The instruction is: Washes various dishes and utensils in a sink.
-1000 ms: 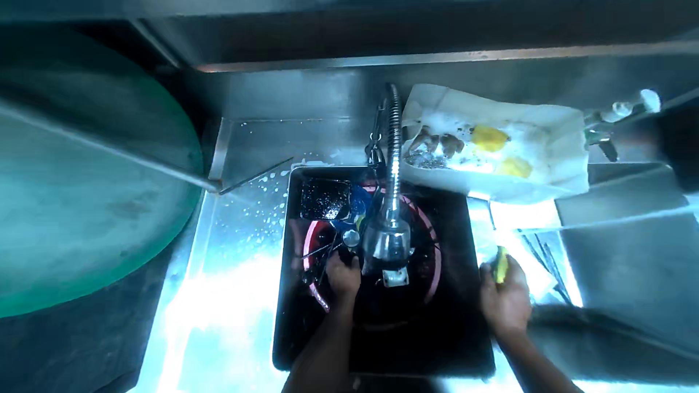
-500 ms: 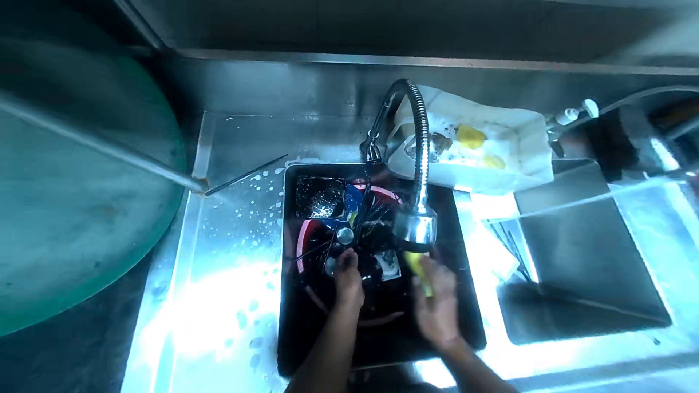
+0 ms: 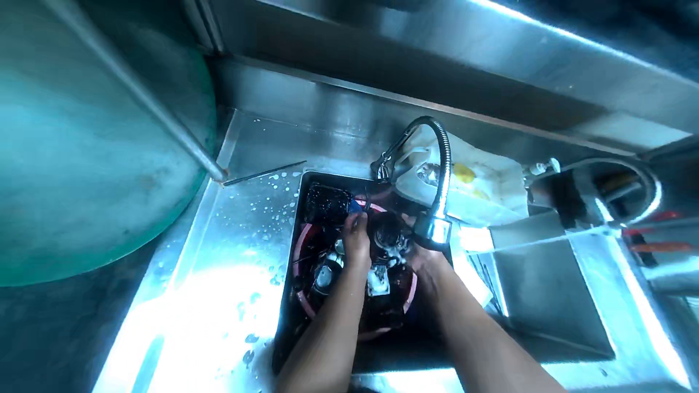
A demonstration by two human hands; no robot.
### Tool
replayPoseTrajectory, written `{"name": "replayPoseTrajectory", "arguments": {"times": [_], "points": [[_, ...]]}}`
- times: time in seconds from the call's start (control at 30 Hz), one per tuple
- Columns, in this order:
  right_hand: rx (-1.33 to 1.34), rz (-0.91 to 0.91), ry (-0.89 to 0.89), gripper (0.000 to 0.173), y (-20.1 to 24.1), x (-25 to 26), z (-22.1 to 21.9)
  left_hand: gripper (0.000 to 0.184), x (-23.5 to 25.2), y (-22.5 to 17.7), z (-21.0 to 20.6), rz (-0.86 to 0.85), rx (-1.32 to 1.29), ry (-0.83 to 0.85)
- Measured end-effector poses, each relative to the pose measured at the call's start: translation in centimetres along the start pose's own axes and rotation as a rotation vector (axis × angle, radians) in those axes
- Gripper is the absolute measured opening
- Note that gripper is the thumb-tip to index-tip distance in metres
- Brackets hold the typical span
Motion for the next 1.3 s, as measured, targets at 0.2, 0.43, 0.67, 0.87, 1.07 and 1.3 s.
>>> {"name": "replayPoseTrajectory", "arguments": {"times": [0.2, 0.43, 0.67, 0.87, 1.07, 1.3], "points": [[-0.695, 0.516, 0.081, 0.032, 2.6, -4.9, -3.5, 0.046, -4.1, 1.5, -4.2, 0.282, -0.179, 0.226], [-0.902, 0.246, 0.308, 0.041, 1.2, -6.3, -5.0, 0.050, -2.6, 0.8, -2.1, 0.259, -0.094, 0.115], [-0.841, 0.214, 0.447, 0.051, -0.8, -5.1, -6.5, 0.035, -2.9, -3.6, -0.6, -0.072, 0.133, -0.097], [0.020, -0.050, 0.339, 0.022, -2.7, -4.5, -5.6, 0.026, -6.9, -7.1, -1.4, -0.814, 0.431, -0.137], [-0.086, 0.027, 0.439, 0.032, -1.0, -5.0, -5.3, 0.022, -7.1, -6.7, -2.4, -0.796, 0.514, -0.216], [0.194, -0.150, 0.455, 0.031, -0.1, -2.3, -1.5, 0.039, -6.2, -4.6, -6.6, -0.953, 0.721, 0.190]]}}
Point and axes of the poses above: each hand's wrist, its own x-axis towards the middle knuckle, its own z-axis out of the back of the hand, y = z × x, the point moved 9 cm from there along x, towards the middle knuckle
